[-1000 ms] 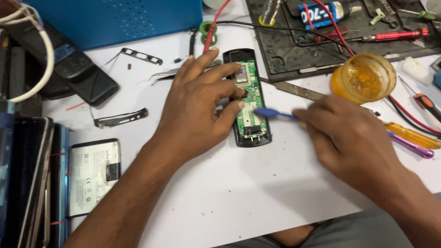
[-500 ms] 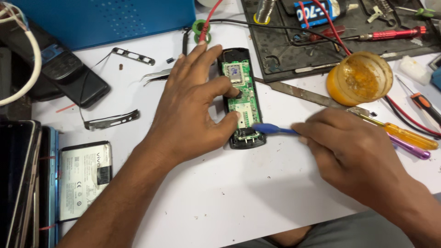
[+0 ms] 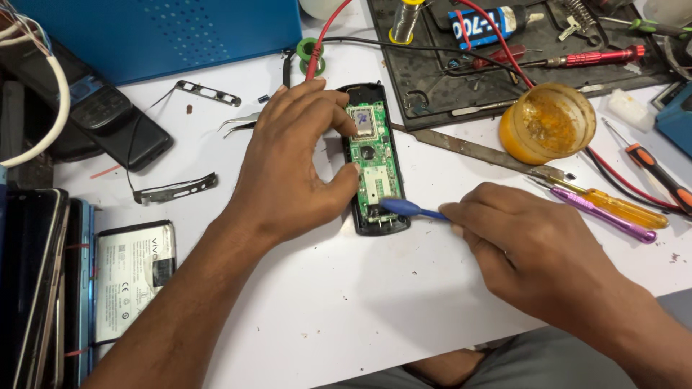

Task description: The person probes the exposed circuit board of a feature phone with multimeter test leads, then cleans the board with a brush, seats the board back into the phone housing, and presses the keypad buttons to test the reassembled phone.

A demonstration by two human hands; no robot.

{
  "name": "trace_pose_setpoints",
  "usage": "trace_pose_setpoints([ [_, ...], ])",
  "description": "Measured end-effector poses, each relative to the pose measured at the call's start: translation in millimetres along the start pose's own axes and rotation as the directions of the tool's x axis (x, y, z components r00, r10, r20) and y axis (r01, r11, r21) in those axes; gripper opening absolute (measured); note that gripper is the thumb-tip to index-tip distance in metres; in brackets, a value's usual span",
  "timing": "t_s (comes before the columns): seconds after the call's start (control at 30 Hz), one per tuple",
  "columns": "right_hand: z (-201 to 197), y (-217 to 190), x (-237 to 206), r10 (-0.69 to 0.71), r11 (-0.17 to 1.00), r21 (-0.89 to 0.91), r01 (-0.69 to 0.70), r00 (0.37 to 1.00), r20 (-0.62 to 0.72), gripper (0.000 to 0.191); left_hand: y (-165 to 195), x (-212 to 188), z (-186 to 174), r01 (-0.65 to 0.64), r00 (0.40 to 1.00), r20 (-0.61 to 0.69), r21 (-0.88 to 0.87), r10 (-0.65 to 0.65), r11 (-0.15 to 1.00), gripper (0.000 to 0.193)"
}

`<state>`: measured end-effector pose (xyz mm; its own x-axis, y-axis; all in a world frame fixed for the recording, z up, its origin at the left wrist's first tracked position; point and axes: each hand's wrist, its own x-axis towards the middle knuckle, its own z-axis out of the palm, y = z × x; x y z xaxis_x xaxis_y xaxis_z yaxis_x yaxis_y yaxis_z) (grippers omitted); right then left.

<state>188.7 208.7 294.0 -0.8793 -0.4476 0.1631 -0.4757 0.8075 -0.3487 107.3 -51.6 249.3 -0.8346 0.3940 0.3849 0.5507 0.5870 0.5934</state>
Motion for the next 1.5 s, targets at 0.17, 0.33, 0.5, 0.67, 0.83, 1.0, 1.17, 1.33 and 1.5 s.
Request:
trace_pose_setpoints([
  [0.17, 0, 3, 5, 0.048, 0.999, -0.002, -0.048, 0.999, -0.002, 0.020, 5, -1, 6, -0.069, 0.997, -0.039, 0.067, 0.071, 0.995, 0.069],
  [0.33, 5, 10, 24, -0.020, 0.998, -0.056, 0.014, 0.994, -0.105, 0.018, 3, 1, 6, -0.065, 0.998, 0.033, 0.094, 0.062, 0.994, 0.083],
  [0.5, 14, 20, 44, -0.056, 0.995, -0.095, 0.039, 0.982, -0.179, 0.018, 2, 1, 4, -0.061, 0.997, 0.043, 0.097, 0.057, 0.993, 0.087],
  [0.67, 18, 25, 67, -0.102, 0.987, -0.146, 0.068, 0.965, -0.241, 0.011, 4, 3, 4, -0.036, 0.998, 0.052, 0.099, 0.031, 0.994, 0.089],
  [0.83, 14, 13, 59, -0.055, 0.989, -0.147, 0.024, 0.977, -0.206, 0.011, 5, 2, 6, -0.048, 0.999, 0.023, 0.108, 0.046, 0.993, 0.090],
  [1.0, 7, 4, 49, -0.038, 0.989, -0.147, 0.014, 0.986, -0.161, 0.013, 3, 1, 7, -0.045, 0.999, 0.023, 0.124, 0.043, 0.991, 0.090],
  [1.17, 17, 10, 73, -0.129, 0.988, -0.123, 0.097, 0.949, -0.289, 0.013, 4, 4, 4, -0.037, 0.999, 0.032, 0.145, 0.033, 0.989, 0.090],
  [1.33, 10, 7, 46, 0.009, 0.999, -0.040, -0.015, 0.988, -0.155, 0.015, 6, 5, 1, -0.016, 1.000, 0.010, 0.204, 0.015, 0.979, 0.093],
  [1.5, -9, 1, 15, 0.177, 0.984, 0.002, -0.177, 0.981, -0.081, 0.019, 7, 4, -3, 0.037, 0.998, 0.030, 0.253, -0.046, 0.967, 0.084],
])
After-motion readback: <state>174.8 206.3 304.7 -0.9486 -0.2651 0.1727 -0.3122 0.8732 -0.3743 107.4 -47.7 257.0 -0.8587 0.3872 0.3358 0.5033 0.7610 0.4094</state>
